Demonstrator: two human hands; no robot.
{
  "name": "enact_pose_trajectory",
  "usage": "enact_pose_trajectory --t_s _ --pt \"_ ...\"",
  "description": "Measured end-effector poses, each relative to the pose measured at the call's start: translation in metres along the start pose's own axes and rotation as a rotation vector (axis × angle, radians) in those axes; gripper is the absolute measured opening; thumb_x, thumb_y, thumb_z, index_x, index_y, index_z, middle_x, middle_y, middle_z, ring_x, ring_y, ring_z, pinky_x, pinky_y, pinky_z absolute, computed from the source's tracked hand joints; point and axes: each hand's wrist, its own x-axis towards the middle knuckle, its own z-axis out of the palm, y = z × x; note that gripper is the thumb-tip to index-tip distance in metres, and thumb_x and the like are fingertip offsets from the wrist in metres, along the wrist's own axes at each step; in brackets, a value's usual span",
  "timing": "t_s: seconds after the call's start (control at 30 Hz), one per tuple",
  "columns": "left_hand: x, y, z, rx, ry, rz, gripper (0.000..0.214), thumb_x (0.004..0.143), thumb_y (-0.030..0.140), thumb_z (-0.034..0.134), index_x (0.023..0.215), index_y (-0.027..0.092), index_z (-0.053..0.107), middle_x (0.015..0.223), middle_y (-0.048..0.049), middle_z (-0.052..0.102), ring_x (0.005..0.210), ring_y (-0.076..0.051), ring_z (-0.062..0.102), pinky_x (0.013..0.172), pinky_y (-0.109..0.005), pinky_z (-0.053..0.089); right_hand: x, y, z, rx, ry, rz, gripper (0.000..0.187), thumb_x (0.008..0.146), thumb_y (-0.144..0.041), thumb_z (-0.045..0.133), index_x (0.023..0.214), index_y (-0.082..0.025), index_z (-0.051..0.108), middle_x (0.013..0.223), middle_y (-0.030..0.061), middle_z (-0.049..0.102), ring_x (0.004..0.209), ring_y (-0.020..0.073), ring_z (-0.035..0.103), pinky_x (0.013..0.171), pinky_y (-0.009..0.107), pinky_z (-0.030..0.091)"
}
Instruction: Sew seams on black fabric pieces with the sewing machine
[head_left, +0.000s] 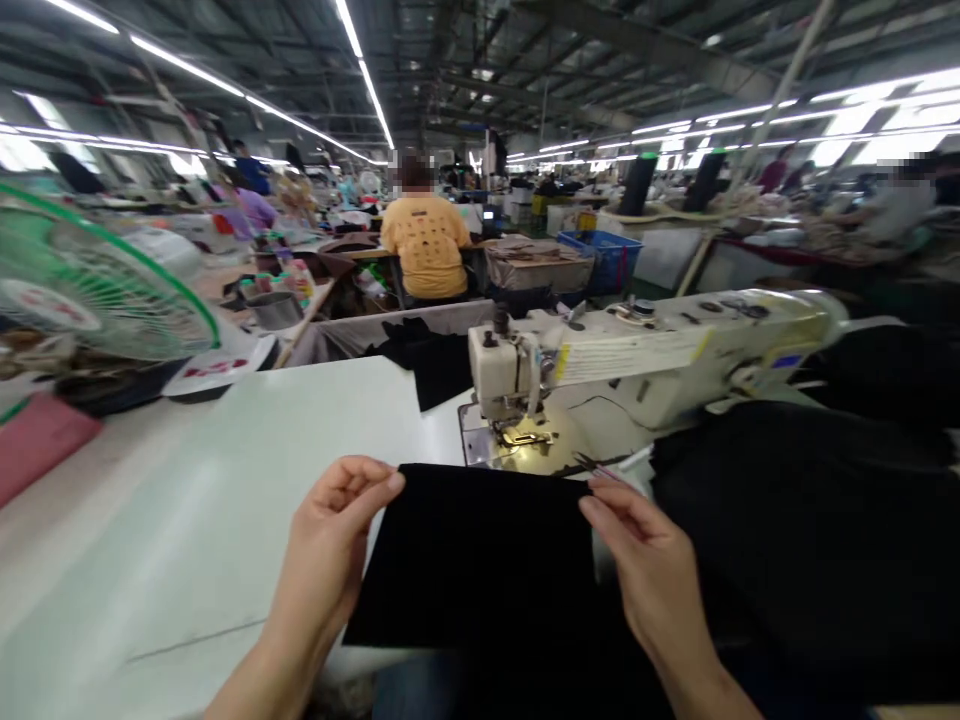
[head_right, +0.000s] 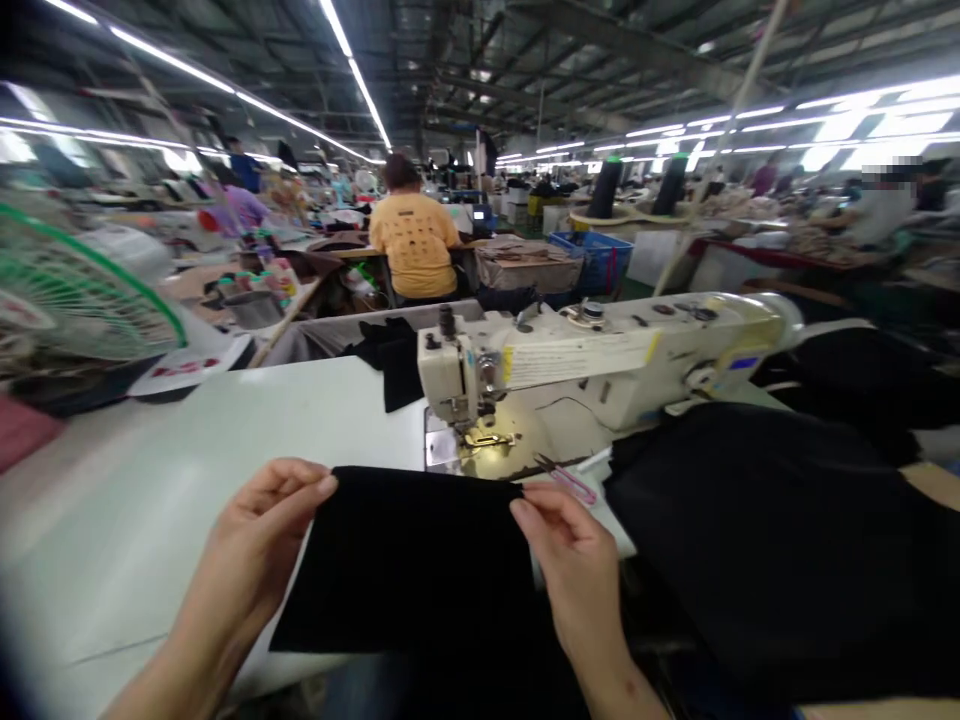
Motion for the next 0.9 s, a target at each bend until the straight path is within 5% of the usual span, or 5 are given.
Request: enact_pose_trajectory --t_s 0.23,0.5,0.73,0.83,0.9 --pt "-0.003 0.009 0.003 0.020 0.045 -0.011 0.036 0.042 0.023 0.094 0.063 0.019 0.065 0.073 0.0024 0.067 0.075 -0.011 0.057 0.066 -0.013 0.048 0.001 -0.010 0.012 0.215 -0.035 0.083 0.025 0.068 -0.042 0.088 0.076 -0.022 0.076 0.083 0.0029 0.072 0.079 0.0191 0.065 0.078 0.033 0.052" --pt "-0.008 0.016 -0.004 0.110 -0.001 0.058 0.035 0.046 0.028 0.094 0.062 0.020 0.064 0.074 0.0018 0.067 0.076 -0.013 0.059 0.068 -0.017 0.050 0.008 -0.007 0.011 0.263 -0.064 0.119 0.027 0.067 -0.037 0.087 0.074 -0.021 0.067 0.077 -0.0006 0.063 0.075 0.0152 0.058 0.073 0.028 0.049" --pt "0.050 0.054 0.022 0.844 -0.417 0.341 0.014 0.064 0.030 0.077 0.064 0.022 0.066 0.061 0.0005 0.064 0.058 -0.017 0.054 0.055 -0.025 0.040 -0.029 0.008 0.005 -0.064 -0.443 -0.062 0.011 0.083 -0.022 0.065 0.087 -0.023 0.056 0.080 -0.0018 0.058 0.074 0.0147 0.058 0.068 0.025 0.050" --pt "0.076 0.023 0.048 1.002 -0.733 0.322 0.011 0.063 0.013 0.065 0.058 0.022 0.061 0.057 0.0031 0.059 0.056 -0.015 0.050 0.054 -0.025 0.035 -0.052 0.026 0.001 -0.243 -0.541 -0.333 0.010 0.087 -0.015 0.056 0.084 -0.024 0.052 0.077 -0.0018 0.056 0.070 0.0142 0.058 0.065 0.024 0.050" --pt "0.086 -0.011 0.061 0.995 -0.785 0.295 0.013 0.060 0.009 0.063 0.057 0.021 0.059 0.055 0.0038 0.057 0.055 -0.014 0.050 0.055 -0.025 0.035 -0.060 0.039 -0.003 -0.298 -0.583 -0.501 0.014 0.090 -0.011 0.052 0.086 -0.024 0.054 0.077 -0.0013 0.059 0.068 0.0140 0.059 0.063 0.024 0.050"
